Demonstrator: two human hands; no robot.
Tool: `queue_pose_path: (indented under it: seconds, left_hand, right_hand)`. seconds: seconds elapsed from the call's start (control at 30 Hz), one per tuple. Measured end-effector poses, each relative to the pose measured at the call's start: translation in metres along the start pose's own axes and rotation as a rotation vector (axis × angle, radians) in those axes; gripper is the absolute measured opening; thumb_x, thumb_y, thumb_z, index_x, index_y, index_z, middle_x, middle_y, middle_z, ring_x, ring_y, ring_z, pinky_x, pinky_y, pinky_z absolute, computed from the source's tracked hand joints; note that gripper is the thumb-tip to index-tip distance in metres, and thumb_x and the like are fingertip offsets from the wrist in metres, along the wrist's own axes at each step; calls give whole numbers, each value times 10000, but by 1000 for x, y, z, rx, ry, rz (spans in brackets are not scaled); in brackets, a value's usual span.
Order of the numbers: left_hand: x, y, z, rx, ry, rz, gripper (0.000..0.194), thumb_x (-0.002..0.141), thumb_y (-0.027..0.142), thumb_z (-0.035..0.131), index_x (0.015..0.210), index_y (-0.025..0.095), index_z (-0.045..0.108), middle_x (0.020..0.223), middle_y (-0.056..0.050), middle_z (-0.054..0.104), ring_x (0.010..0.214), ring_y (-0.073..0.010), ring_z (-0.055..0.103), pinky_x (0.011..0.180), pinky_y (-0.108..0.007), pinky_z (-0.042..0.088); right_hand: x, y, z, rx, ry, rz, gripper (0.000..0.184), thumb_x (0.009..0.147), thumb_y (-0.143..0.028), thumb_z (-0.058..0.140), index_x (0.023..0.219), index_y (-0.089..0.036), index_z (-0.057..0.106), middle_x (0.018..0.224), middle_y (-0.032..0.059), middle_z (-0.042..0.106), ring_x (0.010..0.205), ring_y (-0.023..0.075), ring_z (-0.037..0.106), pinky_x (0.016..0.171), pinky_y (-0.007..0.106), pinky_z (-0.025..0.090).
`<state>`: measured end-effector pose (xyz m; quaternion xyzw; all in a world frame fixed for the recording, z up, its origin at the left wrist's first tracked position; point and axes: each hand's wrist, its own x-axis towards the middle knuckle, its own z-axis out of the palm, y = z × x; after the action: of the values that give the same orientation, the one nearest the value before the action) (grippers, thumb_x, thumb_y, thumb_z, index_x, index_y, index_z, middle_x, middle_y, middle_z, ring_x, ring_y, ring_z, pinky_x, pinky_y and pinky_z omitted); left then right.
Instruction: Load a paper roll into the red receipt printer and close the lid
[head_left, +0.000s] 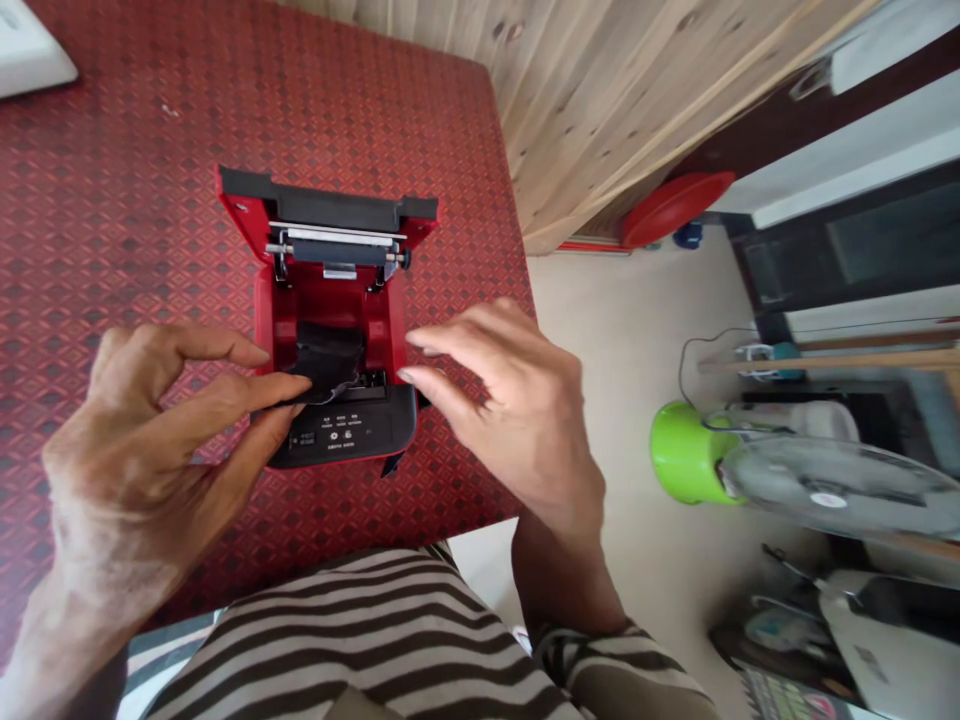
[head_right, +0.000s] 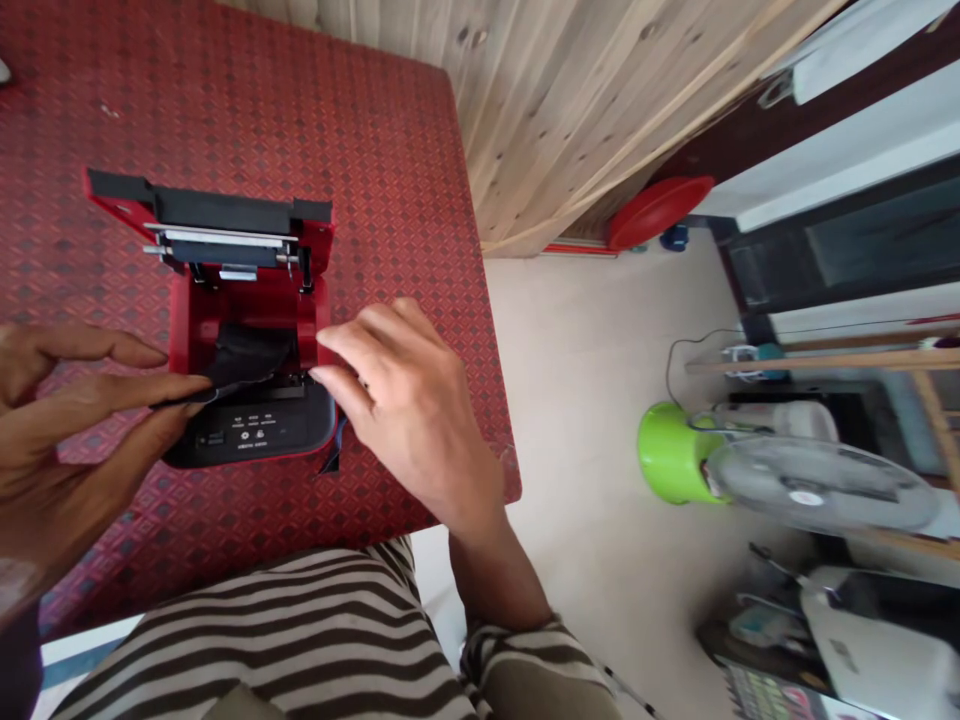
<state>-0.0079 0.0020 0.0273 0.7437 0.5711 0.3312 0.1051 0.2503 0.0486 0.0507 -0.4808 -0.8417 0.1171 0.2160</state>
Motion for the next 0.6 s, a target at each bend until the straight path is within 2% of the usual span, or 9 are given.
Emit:
queue_pose_path:
  seconds: [0.1, 0.17, 0.23, 0.33, 0.47, 0.6]
  left_hand:
    - [2, 2, 1, -25, 11, -19, 344, 907, 269, 750, 1193, 461, 760, 1170, -13, 737, 1016, -286, 682, 863, -487, 511]
    - [4, 4, 1, -58, 42, -78, 326, 910, 281, 756, 1193, 442, 768, 1136, -17, 742, 1023, -276, 691, 886, -483, 519]
    - [6, 5, 3, -75, 76, -127, 289, 918, 294, 759, 1178, 419, 778, 1102, -15, 748, 1011, -261, 696, 884, -470, 527]
    - [9, 7, 6, -76, 99, -112, 242, 928, 289, 761, 1146, 390, 783, 1070, -2, 752, 979, -229, 704, 869, -440, 538]
    - [10, 6, 9, -77, 109, -86, 210, 931, 261, 760, 1115, 361, 779, 1057, 9, 755, 963, -206, 711, 859, -407, 545]
    - [10, 4, 10, -82, 114, -76, 208, 925, 245, 770, 1113, 332, 776, 1044, 7, 755, 946, -197, 714, 855, -388, 546]
  right_hand:
    - [11, -16, 5, -127, -115, -27, 179, 1068, -198, 588, 1134, -161, 751, 1047, 92, 743, 1045, 254, 663, 955, 406, 551]
    - [20, -24, 6, -189, -185, -6, 204, 1068, -149, 548, 1137, -161, 740, 1104, 108, 725, 1103, 268, 642, 968, 405, 538]
    - [29, -29, 7, -236, -246, 14, 211, 1062, -130, 536, 1132, -177, 729, 1125, 111, 720, 1122, 278, 632, 948, 408, 533]
    - [40, -29, 13, -262, -324, 1, 206, 1057, -130, 540, 1124, -184, 727, 1098, 107, 741, 1103, 276, 652, 892, 390, 530]
    - [50, -25, 26, -264, -350, -1, 248, 1068, -154, 506, 1059, -190, 752, 1020, 99, 773, 1017, 262, 713, 790, 363, 519]
    - [58, -23, 32, -284, -372, 18, 272, 1068, -157, 500, 1024, -194, 766, 1057, 106, 786, 1017, 257, 730, 754, 346, 511]
